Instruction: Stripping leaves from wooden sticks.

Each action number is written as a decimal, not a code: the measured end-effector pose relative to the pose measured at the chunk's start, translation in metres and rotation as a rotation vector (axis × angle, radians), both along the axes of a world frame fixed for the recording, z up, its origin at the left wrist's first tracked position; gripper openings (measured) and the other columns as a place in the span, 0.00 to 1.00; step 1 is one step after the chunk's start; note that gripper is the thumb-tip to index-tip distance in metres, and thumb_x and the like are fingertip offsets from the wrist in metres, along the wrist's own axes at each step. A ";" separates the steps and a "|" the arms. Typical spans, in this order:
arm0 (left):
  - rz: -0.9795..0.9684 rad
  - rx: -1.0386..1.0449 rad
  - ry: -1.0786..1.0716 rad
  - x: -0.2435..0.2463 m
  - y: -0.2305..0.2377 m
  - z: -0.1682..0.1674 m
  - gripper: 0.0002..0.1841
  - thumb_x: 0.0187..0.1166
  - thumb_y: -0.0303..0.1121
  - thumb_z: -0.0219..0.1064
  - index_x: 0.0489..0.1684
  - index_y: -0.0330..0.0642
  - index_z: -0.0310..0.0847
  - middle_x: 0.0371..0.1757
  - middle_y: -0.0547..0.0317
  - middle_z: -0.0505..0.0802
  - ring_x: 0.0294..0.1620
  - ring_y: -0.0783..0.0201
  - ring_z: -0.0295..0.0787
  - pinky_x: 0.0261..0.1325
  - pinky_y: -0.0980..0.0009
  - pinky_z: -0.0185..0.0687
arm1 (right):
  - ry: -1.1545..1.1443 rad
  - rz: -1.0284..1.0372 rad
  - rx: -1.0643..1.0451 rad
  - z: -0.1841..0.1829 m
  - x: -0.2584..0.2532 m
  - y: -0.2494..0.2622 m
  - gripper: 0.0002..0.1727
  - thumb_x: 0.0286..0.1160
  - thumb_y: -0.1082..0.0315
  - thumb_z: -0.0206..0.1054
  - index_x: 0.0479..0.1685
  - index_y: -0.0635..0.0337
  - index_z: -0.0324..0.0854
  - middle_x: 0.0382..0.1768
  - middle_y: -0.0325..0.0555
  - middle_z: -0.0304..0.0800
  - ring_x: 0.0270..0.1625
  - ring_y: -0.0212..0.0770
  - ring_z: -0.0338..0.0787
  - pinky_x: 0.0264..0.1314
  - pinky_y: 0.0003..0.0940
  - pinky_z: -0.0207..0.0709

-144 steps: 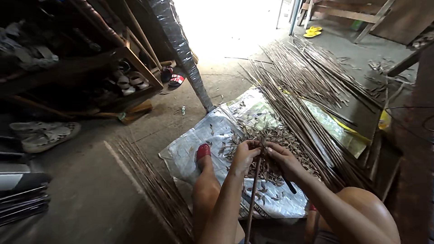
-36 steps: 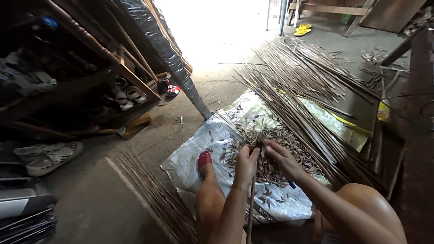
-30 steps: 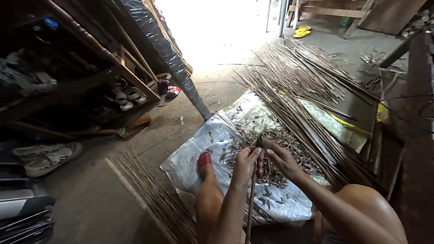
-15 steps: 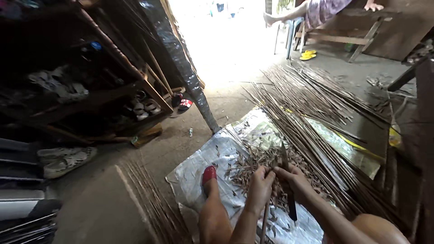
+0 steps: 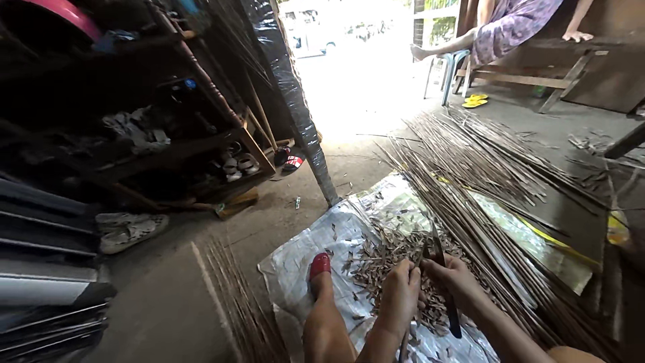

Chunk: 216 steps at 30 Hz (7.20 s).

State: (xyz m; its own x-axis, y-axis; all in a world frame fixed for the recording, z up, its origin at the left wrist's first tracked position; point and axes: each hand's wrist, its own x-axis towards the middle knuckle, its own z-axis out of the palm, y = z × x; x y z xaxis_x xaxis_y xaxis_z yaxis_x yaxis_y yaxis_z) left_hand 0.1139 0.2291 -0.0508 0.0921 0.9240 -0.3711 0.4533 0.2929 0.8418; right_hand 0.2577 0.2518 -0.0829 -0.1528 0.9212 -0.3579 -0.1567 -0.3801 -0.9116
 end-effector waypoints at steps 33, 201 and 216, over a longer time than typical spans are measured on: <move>0.241 -0.080 -0.589 0.000 0.001 0.006 0.07 0.92 0.28 0.52 0.50 0.35 0.74 0.22 0.66 0.75 0.10 0.79 0.64 0.12 0.85 0.62 | -0.487 0.130 0.743 -0.025 0.006 -0.004 0.27 0.90 0.54 0.52 0.76 0.66 0.75 0.40 0.46 0.89 0.36 0.33 0.84 0.45 0.35 0.81; 0.187 0.094 -0.310 0.000 0.008 -0.007 0.09 0.86 0.28 0.62 0.56 0.32 0.77 0.29 0.57 0.85 0.15 0.71 0.78 0.18 0.75 0.77 | 0.220 0.021 0.141 -0.001 -0.009 -0.012 0.19 0.92 0.58 0.42 0.66 0.55 0.72 0.19 0.29 0.72 0.12 0.22 0.65 0.13 0.17 0.62; 0.239 -0.131 -0.628 -0.005 0.003 0.009 0.06 0.89 0.30 0.59 0.51 0.36 0.75 0.20 0.62 0.80 0.11 0.74 0.74 0.12 0.81 0.72 | -0.567 -0.015 0.894 -0.031 0.006 0.002 0.30 0.90 0.52 0.50 0.75 0.66 0.78 0.47 0.53 0.93 0.41 0.39 0.91 0.49 0.41 0.85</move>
